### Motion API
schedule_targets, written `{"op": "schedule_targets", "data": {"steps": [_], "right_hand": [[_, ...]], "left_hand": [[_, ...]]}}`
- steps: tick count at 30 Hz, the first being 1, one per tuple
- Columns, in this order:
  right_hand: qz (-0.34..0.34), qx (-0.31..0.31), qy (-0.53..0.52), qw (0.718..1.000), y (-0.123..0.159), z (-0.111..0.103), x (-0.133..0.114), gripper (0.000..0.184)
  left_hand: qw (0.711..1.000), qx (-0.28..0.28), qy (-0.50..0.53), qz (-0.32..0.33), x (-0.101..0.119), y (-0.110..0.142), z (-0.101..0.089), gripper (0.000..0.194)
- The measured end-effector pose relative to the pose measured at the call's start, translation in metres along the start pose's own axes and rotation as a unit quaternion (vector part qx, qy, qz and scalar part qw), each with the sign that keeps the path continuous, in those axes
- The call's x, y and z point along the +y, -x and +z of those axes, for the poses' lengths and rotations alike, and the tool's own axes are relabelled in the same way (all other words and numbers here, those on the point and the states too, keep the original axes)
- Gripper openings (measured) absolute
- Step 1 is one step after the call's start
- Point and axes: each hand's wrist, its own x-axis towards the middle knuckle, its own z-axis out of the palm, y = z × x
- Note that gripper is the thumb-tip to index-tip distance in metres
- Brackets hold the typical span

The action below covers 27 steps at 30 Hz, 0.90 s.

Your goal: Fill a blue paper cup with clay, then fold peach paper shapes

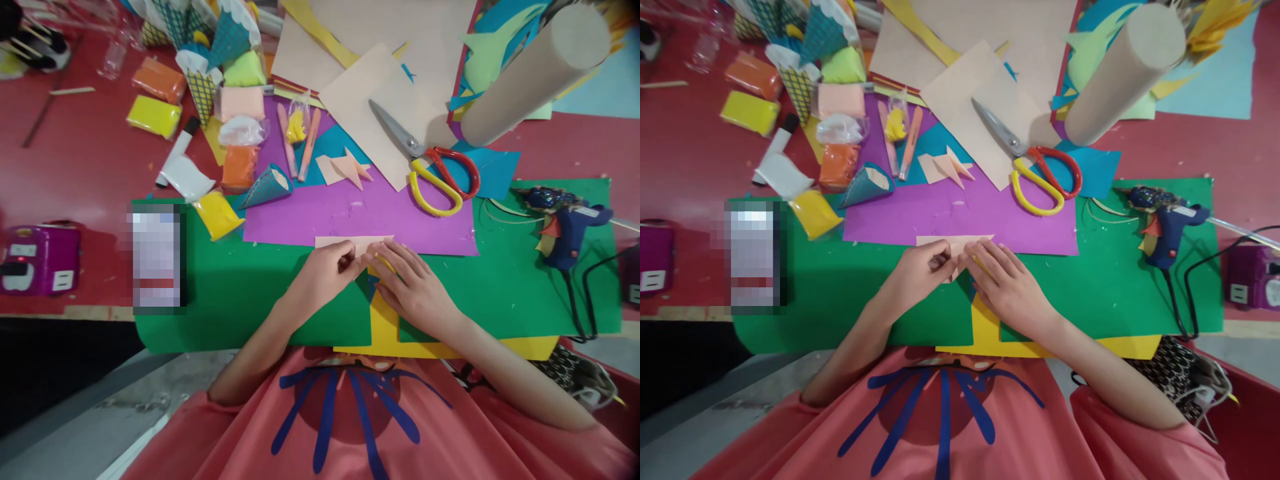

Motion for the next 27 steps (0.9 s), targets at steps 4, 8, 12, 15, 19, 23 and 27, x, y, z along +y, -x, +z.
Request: {"op": "schedule_targets", "data": {"steps": [4, 8, 12, 15, 19, 23, 27], "right_hand": [[0.013, -0.035, -0.006, 0.999, 0.003, 0.004, 0.0, 0.053], [0.031, -0.034, -0.001, 0.999, 0.005, 0.01, -0.001, 0.045], [0.038, -0.028, -0.03, 0.998, 0.005, 0.015, 0.0, 0.045], [0.04, -0.032, -0.055, 0.997, 0.006, 0.016, 0.0, 0.05], [0.051, -0.045, -0.044, 0.997, 0.009, 0.005, -0.006, 0.057], [0.049, -0.088, -0.024, 0.995, 0.012, -0.012, -0.013, 0.062], [0.047, -0.104, -0.026, 0.993, 0.008, -0.013, -0.009, 0.065]], "left_hand": [[0.992, 0.01, -0.126, -0.009, 0.01, -0.001, 0.001, 0.027], [0.965, 0.089, -0.246, 0.012, 0.01, 0.005, 0.007, 0.005], [0.922, 0.142, -0.31, 0.183, 0.002, 0.018, 0.017, 0.024], [0.915, 0.099, -0.323, 0.22, -0.005, 0.027, 0.023, 0.034], [0.913, 0.084, -0.338, 0.213, -0.013, 0.033, 0.029, 0.047], [0.908, 0.082, -0.356, 0.206, -0.016, 0.034, 0.032, 0.052], [0.899, 0.085, -0.382, 0.194, -0.018, 0.035, 0.032, 0.052]]}}
